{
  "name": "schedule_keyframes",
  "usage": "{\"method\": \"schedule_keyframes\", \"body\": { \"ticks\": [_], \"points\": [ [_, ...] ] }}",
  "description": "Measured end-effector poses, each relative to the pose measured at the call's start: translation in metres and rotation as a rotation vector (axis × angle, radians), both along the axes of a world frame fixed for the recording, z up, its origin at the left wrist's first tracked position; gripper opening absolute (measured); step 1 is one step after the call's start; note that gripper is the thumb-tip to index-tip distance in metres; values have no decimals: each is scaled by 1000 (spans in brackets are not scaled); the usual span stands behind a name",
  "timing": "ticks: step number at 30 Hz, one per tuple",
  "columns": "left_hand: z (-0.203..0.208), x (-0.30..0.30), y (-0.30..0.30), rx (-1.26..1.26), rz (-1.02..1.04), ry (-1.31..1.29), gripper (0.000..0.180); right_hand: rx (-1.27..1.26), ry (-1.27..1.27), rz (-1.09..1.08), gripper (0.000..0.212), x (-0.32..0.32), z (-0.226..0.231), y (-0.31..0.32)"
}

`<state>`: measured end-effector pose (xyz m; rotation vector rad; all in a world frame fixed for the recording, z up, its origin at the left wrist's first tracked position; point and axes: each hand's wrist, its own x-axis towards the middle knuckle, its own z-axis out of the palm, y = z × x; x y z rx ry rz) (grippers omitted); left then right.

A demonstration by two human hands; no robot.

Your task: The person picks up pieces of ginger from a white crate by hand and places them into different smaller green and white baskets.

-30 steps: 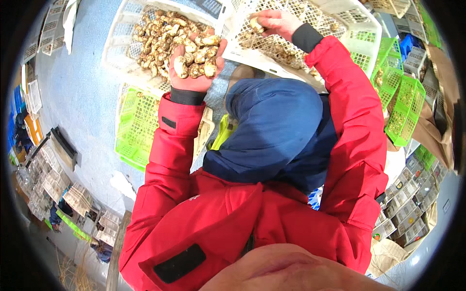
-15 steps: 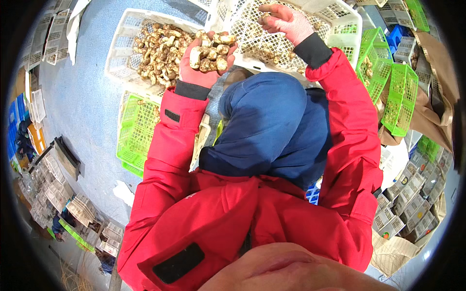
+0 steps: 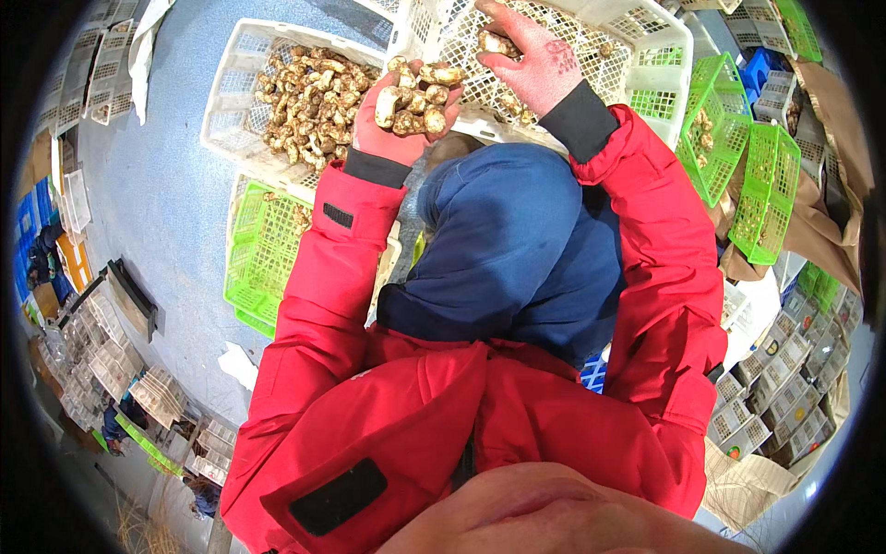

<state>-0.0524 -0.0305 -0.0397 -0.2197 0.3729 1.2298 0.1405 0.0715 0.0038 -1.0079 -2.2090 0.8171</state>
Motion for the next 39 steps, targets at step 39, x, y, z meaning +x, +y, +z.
{"method": "schedule_keyframes", "body": {
  "ticks": [39],
  "points": [
    [-23, 21, 29, 382, -64, 2022, 21, -1202, 147, 52, 37, 56, -100, 57]
  ]
}}
